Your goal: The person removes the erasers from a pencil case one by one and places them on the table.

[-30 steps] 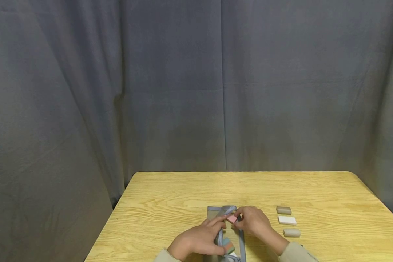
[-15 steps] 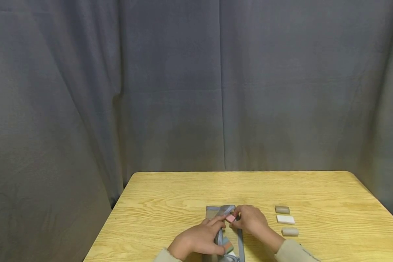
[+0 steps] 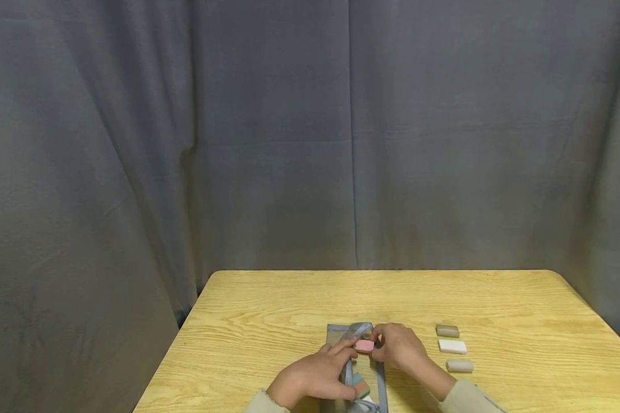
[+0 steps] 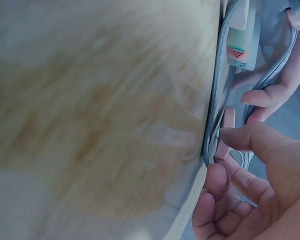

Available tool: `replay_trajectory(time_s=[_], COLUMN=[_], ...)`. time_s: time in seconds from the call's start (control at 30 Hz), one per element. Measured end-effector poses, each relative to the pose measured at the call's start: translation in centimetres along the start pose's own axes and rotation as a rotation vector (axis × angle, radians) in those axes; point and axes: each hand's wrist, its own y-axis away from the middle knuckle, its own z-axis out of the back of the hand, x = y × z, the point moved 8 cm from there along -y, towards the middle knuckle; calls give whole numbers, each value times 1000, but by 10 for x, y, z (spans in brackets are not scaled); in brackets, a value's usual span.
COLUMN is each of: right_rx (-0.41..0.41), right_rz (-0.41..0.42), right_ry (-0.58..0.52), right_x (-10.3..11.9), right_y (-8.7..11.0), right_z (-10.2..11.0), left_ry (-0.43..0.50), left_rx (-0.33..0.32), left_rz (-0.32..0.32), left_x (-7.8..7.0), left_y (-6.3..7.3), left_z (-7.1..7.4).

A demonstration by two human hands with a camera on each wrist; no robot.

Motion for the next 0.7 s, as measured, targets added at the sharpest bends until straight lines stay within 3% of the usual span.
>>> replay_trajectory(time_s=[0.3, 0.43, 0.7], right_rx=[-8, -7, -20], right_rz=[70, 59, 86], right_ry=[-38, -43, -54], right_x=[7, 5, 2], right_y=[12, 17, 25], right_z=[8, 12, 20], left_ry=[-33, -59, -32], left_rx=[-12, -13, -24], left_rz=[-11, -22, 12], left_x=[0, -1, -1], left_y=[-1, 1, 2], left_z=[0, -1, 2])
